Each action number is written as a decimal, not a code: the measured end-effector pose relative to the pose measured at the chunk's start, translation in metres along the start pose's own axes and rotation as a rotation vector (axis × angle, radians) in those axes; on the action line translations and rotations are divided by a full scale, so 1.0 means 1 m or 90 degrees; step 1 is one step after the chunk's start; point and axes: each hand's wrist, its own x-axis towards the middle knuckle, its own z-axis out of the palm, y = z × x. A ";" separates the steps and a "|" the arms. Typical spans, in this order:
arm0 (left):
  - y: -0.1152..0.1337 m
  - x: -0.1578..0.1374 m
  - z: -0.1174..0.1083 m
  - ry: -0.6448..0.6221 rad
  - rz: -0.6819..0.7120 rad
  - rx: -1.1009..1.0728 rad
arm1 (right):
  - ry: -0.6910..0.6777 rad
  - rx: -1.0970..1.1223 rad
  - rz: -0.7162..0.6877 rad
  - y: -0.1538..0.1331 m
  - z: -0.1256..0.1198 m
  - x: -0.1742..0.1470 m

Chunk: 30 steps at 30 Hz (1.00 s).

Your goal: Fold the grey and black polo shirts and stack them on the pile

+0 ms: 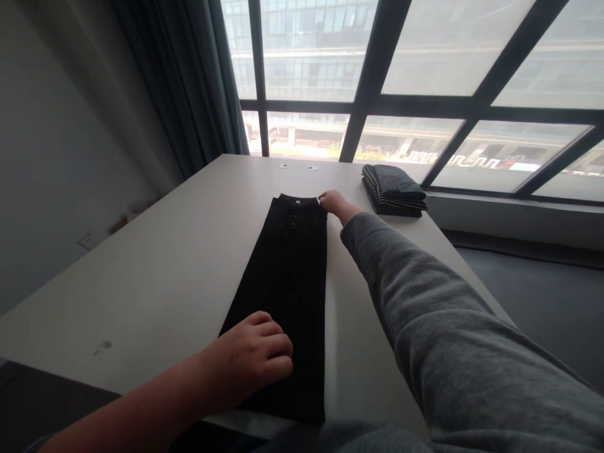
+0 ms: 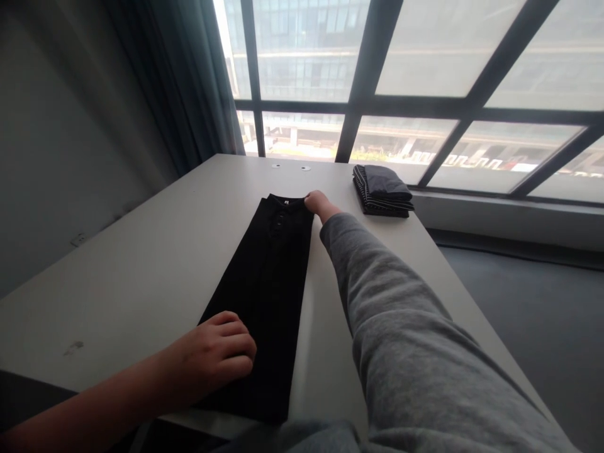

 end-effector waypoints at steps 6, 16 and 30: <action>-0.005 -0.035 0.025 -0.017 -0.094 -0.053 | -0.045 -0.048 -0.051 -0.010 0.034 0.002; 0.009 -0.027 0.058 -0.152 -0.178 -0.116 | -0.087 -0.065 -0.031 0.003 0.077 -0.019; 0.023 -0.017 0.049 -0.149 -0.104 -0.134 | -0.062 -0.031 -0.486 -0.020 0.065 -0.238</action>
